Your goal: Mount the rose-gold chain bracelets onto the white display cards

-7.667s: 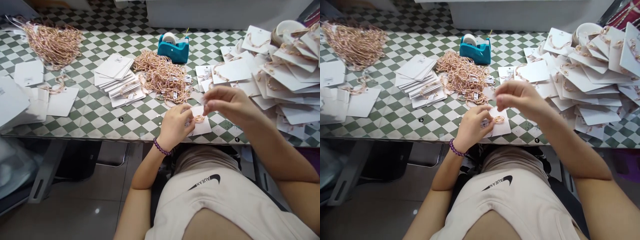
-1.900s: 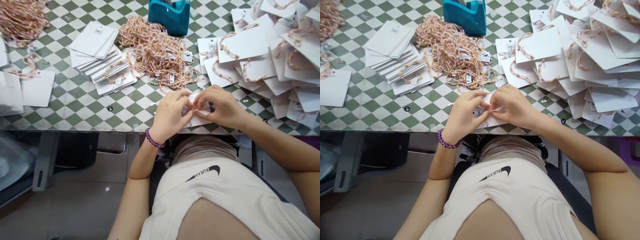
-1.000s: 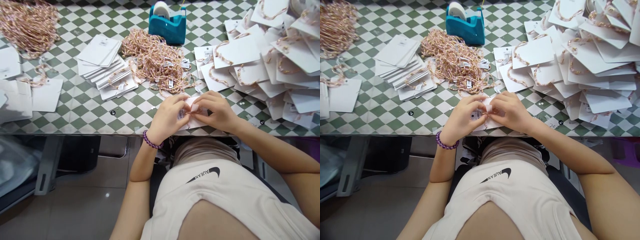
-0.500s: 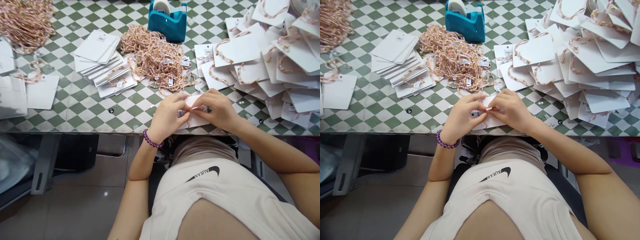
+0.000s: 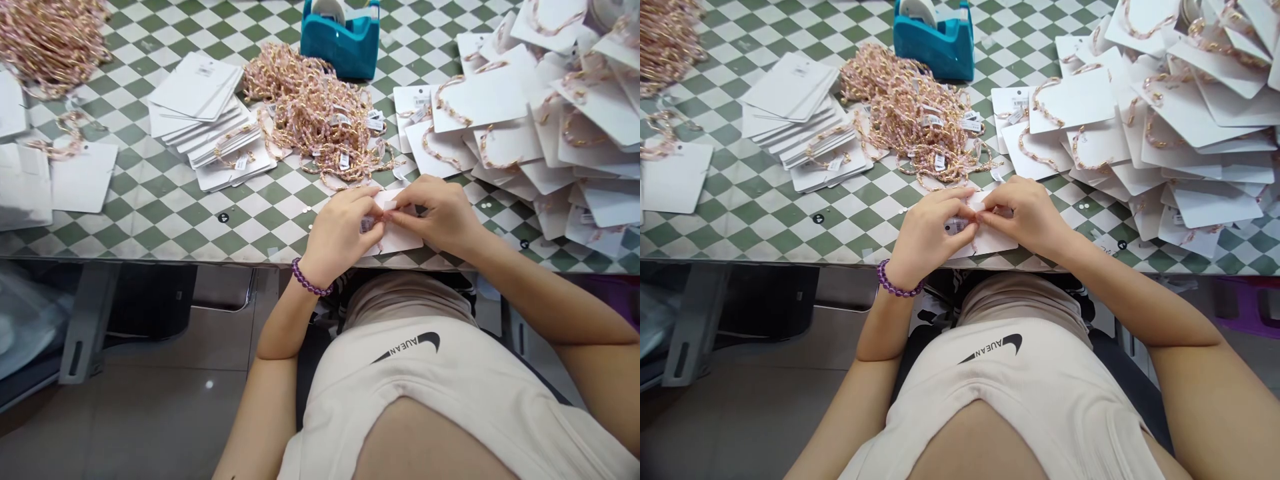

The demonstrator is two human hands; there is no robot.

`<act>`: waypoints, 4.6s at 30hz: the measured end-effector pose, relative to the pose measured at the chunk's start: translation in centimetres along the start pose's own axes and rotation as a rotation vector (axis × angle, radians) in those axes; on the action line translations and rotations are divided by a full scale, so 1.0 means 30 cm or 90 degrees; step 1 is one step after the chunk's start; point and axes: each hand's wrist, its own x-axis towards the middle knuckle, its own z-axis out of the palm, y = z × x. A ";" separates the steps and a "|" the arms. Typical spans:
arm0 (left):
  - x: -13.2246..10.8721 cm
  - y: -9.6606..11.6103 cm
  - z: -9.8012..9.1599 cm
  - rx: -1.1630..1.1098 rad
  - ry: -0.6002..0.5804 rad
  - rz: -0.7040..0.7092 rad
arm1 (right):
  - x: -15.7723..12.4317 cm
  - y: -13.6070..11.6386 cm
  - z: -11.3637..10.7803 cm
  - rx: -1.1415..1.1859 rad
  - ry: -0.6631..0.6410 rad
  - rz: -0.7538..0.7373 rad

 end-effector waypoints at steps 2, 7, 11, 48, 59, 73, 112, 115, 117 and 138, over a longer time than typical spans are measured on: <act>-0.001 0.004 0.001 0.004 0.000 -0.008 | -0.001 -0.006 -0.001 -0.012 -0.005 -0.002; 0.002 0.009 0.003 0.019 -0.001 -0.007 | 0.005 -0.012 -0.009 0.047 -0.008 0.053; 0.005 0.007 0.003 0.020 -0.005 0.005 | 0.030 -0.012 -0.031 0.120 -0.078 0.099; 0.005 0.000 -0.005 0.038 -0.042 0.012 | 0.179 0.041 -0.073 -0.026 -0.311 0.139; 0.011 0.001 -0.012 0.026 -0.038 0.015 | 0.125 -0.006 -0.037 -0.156 -0.137 0.066; -0.004 -0.058 -0.062 -0.182 -0.086 -0.028 | -0.063 0.013 0.044 -0.265 0.046 -0.173; 0.014 -0.056 -0.032 -0.056 -0.049 -0.005 | -0.181 -0.014 0.036 -0.276 0.034 -0.122; 0.015 -0.056 -0.026 -0.040 -0.050 0.016 | -0.179 -0.018 0.036 -0.278 0.026 -0.104; 0.013 -0.056 -0.020 -0.015 -0.047 0.045 | -0.173 -0.023 0.035 -0.286 0.031 -0.104; 0.009 -0.050 -0.037 -0.061 -0.022 0.017 | -0.193 0.022 0.023 -0.292 0.115 -0.240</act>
